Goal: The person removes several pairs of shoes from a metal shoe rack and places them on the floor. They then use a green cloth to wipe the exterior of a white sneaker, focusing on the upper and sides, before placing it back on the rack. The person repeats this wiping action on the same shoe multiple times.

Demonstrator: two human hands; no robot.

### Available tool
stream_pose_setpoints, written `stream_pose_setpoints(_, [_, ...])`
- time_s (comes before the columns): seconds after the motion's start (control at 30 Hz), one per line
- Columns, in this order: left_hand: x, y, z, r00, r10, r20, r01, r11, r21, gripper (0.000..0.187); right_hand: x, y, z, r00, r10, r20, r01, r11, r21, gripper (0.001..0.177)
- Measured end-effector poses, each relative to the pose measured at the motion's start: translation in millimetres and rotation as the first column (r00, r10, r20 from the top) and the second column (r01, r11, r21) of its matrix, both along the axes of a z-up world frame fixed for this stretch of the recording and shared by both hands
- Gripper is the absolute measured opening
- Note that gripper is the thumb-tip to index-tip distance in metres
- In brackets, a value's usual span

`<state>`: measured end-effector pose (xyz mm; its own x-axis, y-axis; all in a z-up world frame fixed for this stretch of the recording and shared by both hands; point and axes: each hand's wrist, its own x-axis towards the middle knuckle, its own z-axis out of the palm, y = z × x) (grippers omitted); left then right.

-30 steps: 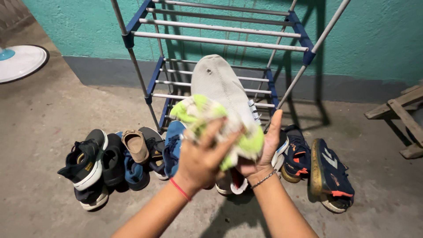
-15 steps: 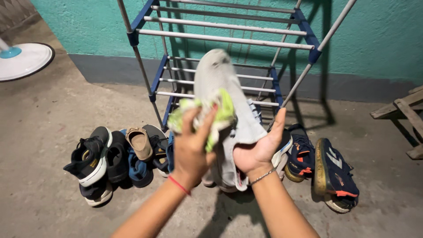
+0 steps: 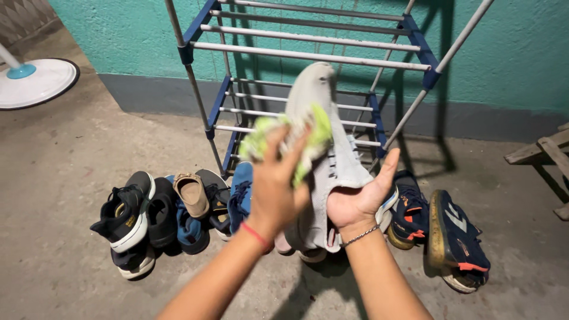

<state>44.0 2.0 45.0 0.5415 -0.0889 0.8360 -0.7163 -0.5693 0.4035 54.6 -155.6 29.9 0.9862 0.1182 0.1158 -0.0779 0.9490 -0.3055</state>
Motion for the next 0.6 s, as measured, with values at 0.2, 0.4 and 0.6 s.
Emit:
stream_pose_setpoints(0.2, [-45, -4, -67, 0.954, -0.205, -0.217, 0.224, 0.973, 0.063, 0.073, 23, -20, -14, 0.995, -0.084, 0.052, 0.085, 0.996, -0.027, 0.110])
stream_pose_setpoints(0.4, [-26, 13, -126, 0.973, -0.233, -0.001, 0.215, 0.895, 0.392, 0.062, 46, -22, -34, 0.984, -0.177, 0.030, 0.175, 0.983, 0.061, 0.107])
stream_pose_setpoints(0.6, [2, 43, -192, 0.978, -0.171, -0.117, 0.207, 0.772, 0.601, 0.047, 58, -22, -78, 0.969, -0.218, -0.120, 0.230, 0.968, 0.097, 0.099])
